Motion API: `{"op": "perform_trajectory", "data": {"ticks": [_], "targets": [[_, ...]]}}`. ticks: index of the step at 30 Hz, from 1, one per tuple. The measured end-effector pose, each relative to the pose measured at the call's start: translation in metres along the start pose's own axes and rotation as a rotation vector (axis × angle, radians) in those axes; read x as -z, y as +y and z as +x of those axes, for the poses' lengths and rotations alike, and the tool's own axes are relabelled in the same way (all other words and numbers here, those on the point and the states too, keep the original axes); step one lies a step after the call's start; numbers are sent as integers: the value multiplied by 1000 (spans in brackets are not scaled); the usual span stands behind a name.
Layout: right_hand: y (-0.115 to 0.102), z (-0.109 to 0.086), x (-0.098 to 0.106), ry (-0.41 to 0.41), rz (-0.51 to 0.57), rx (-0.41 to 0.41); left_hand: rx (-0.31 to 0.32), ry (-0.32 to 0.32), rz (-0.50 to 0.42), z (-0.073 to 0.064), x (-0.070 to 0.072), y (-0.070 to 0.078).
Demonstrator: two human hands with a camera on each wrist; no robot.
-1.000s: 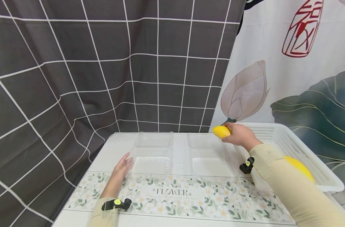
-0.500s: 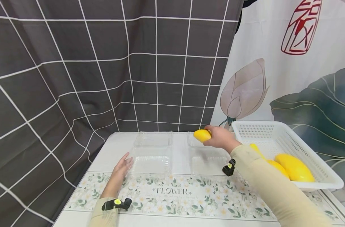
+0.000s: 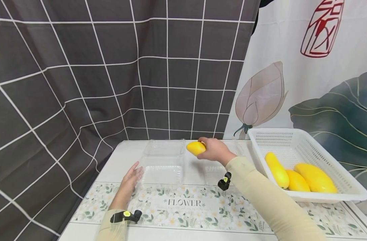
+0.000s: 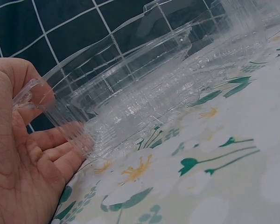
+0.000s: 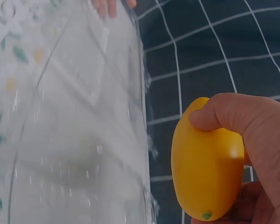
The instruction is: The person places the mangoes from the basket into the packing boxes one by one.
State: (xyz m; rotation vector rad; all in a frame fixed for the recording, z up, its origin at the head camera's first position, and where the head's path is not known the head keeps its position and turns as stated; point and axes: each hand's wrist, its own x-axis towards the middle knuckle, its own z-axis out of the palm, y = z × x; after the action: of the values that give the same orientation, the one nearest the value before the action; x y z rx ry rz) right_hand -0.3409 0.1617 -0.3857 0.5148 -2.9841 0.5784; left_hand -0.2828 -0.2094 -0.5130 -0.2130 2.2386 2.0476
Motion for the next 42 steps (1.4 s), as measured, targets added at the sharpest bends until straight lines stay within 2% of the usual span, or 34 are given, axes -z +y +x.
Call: {"op": "perform_trajectory", "data": {"ticks": [13, 24, 30, 42], "targets": [[-48, 11, -32, -11, 115, 47, -12, 7, -3, -1, 0, 0], [-80, 15, -64, -68, 185, 109, 25, 21, 20, -4, -1, 5], [-89, 14, -80, -97, 182, 96, 22, 22, 30, -3, -3, 6], [-109, 8, -104, -141, 82, 37, 20, 2, 24, -1, -3, 3]]}}
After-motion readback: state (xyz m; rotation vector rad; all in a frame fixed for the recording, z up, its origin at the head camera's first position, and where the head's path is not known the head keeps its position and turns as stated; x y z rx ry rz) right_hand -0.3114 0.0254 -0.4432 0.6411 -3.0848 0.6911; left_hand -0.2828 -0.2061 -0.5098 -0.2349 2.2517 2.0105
